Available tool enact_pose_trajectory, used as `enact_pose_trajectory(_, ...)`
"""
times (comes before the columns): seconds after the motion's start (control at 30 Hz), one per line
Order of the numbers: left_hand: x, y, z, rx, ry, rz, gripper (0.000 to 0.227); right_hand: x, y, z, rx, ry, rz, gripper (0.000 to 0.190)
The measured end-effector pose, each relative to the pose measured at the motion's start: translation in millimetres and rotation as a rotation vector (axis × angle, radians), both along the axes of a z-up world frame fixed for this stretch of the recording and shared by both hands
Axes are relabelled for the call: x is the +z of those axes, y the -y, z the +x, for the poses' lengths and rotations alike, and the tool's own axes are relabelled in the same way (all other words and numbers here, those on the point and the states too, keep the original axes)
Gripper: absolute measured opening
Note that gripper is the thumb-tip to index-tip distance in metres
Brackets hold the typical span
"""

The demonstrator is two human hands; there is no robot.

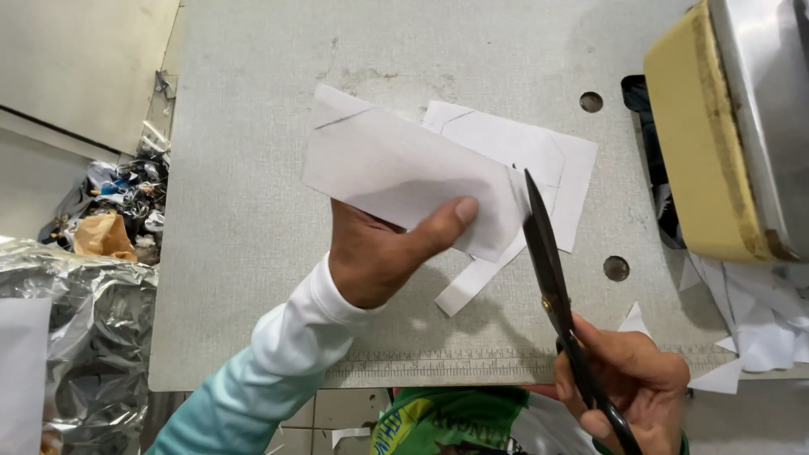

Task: Cutting out a specific pattern shape from white material using industrial scissors on a work table.

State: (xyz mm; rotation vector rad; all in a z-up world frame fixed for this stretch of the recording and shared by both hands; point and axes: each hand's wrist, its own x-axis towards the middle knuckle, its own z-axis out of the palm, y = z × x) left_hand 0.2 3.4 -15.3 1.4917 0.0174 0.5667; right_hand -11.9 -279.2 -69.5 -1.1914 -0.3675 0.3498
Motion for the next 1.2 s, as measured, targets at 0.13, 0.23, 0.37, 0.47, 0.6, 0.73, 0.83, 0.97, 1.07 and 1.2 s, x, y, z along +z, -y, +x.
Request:
enact_pose_trajectory(0.13,0.7,1.0,-0.6,0.025,-0.002,0.03,0.021,2.6,-3.8,1.4,0.047,0.027,0.03,0.072)
enact_pose_trajectory(0.23,1.1,0.2,0.3,0.023,0.069,0.109,0.02,2.4,-5.9,3.9,0.027,0.072,-0.014,0.073)
enact_pose_trajectory(0.37,1.0,3.0,-1.7,0.065,0.067,0.117,0.022,-1.4,-4.2,5.7,0.051,0.127,0.012,0.074)
enact_pose_trajectory(0.47,0.2,4.8,-2.1,0.083,0.059,0.096,0.021,-4.0,-0.7,5.0,0.042,0.136,-0.044,0.076)
enact_pose_trajectory(0.6,-1.7,2.8,-1.3,0.062,0.105,0.137,0.022,-9.3,-1.6,8.9,0.034,0.233,-0.071,0.075)
enact_pose_trajectory(0.73,0.4,4.4,-2.4,0.083,0.073,0.108,0.017,-9.2,-2.0,10.8,0.05,0.25,-0.062,0.076)
enact_pose_trajectory(0.83,0.4,3.9,-2.1,0.064,0.077,0.094,0.018,-8.9,-3.2,13.3,0.086,0.297,-0.057,0.075)
enact_pose_trajectory(0.97,1.4,3.5,-2.0,0.064,0.088,0.095,0.018,-8.7,-3.7,12.9,0.085,0.284,-0.04,0.074)
enact_pose_trajectory(1.07,2.1,2.7,-2.0,0.06,0.093,0.105,0.017,-9.3,-3.4,12.3,0.079,0.276,-0.041,0.074)
enact_pose_trajectory(1.2,3.3,1.9,-1.8,0.052,0.102,0.126,0.016,-10.4,-2.1,12.2,0.073,0.274,-0.054,0.074)
